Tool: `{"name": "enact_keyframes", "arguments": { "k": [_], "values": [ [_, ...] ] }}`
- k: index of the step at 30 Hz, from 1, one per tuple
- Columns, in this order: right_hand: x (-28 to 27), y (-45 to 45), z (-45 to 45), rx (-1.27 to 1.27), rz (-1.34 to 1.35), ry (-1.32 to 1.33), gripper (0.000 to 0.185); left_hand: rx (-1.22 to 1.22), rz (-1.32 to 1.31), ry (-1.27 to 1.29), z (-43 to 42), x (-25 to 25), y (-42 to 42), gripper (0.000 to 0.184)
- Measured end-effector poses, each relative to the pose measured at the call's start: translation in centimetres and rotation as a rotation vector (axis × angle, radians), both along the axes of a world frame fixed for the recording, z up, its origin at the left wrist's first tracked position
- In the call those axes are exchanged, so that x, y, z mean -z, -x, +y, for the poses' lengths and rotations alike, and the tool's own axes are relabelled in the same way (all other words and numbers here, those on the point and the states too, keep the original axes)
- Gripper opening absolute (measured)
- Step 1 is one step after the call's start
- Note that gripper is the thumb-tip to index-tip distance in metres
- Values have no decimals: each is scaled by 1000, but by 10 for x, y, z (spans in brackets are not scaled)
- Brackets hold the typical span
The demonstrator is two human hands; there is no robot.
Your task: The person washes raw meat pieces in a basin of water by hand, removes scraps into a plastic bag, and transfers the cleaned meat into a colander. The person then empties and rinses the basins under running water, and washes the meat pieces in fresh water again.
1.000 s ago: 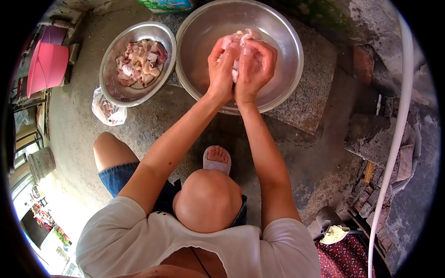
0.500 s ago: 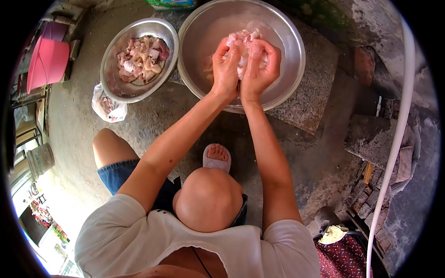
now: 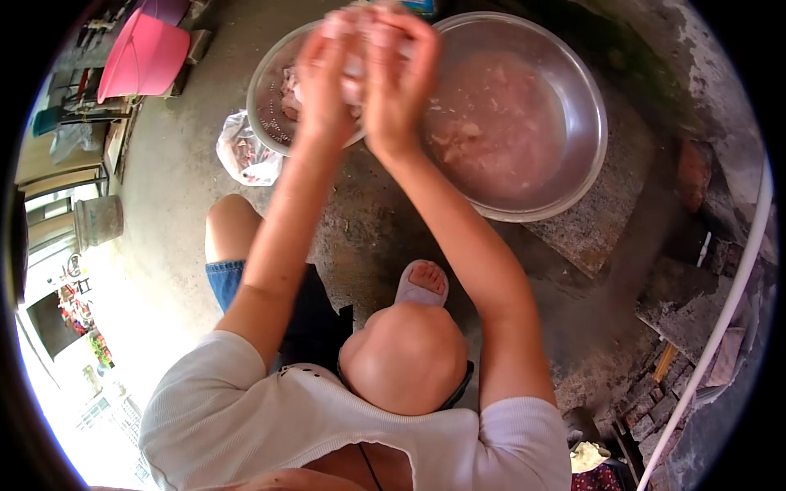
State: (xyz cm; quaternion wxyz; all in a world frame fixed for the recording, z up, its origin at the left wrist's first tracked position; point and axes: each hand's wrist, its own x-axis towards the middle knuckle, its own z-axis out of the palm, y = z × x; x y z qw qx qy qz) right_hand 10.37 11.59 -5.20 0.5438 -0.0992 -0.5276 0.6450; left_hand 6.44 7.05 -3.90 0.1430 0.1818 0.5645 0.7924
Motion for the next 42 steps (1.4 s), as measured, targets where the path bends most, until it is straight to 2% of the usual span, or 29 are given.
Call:
{"name": "enact_keyframes", "arguments": {
  "k": [2,3,4,5,6,7,9,10,11,12,13,14,15,16,17,18,21,24,26,27,28,30,33,35,36,37,40,42],
  "values": [
    [17,38,-17,-181,15,16,35,37,13,88,-32,1,52,28],
    [28,42,-20,-286,-205,-55,38,85,-27,160,-46,11,76,26],
    [39,45,-22,-391,-425,-130,41,77,-12,453,-62,26,103,31],
    [50,44,-17,-599,-600,-68,43,164,129,730,-72,38,119,33],
    [61,35,-3,-703,-676,-105,38,250,272,1007,-78,46,133,35],
    [61,20,13,-682,-625,-208,31,240,508,1184,-77,50,150,36],
    [57,-12,56,-633,-692,-105,24,216,983,1525,-79,58,174,38],
    [78,-21,87,-515,-756,-156,21,206,830,1497,-63,35,163,35],
    [97,-33,124,-414,-797,-264,20,136,959,1466,-48,30,158,31],
    [101,-45,154,-311,-973,-352,20,163,911,1408,-25,20,141,27],
    [149,-50,203,-160,-973,-571,21,224,1136,1030,-2,39,144,33],
    [155,-58,228,-45,-1224,-748,24,413,717,782,26,73,143,35],
    [161,-63,252,83,-1465,-928,28,503,763,833,54,81,117,34],
    [209,-64,291,174,-1471,-997,36,594,810,878,83,89,91,33],
    [222,-63,299,135,-1595,-916,40,713,888,938,123,152,93,39],
    [230,-55,301,98,-1712,-832,44,551,883,957,145,186,74,38],
    [267,-42,285,33,-1620,-853,49,59,848,988,181,243,19,36],
    [283,-48,245,-85,-1532,-968,54,351,1146,1155,181,273,9,43],
    [300,-76,237,-234,-1510,-1223,55,429,1253,1143,178,296,5,45],
    [291,-92,231,-301,-1534,-1225,56,494,1264,1131,177,306,2,44],
    [284,-108,226,-368,-1556,-1225,58,601,1225,1131,162,287,-3,43],
    [227,-125,190,-486,-1663,-964,63,868,1107,1133,133,238,-11,40],
    [225,-148,171,-582,-1548,-954,59,1217,981,1209,93,177,-28,36],
    [194,-146,155,-707,-1599,-1031,54,1346,966,1280,80,152,-42,34],
    [179,-145,144,-773,-1625,-1064,52,1358,981,1309,78,149,-49,33],
    [172,-138,139,-908,-1750,-1229,46,1341,989,1323,76,147,-54,33],
    [172,-146,128,-652,-1726,-937,50,1140,1009,1250,75,203,-58,33],
    [216,-160,142,-667,-1499,-1060,55,1254,862,1080,73,224,-45,34]
  ]
}}
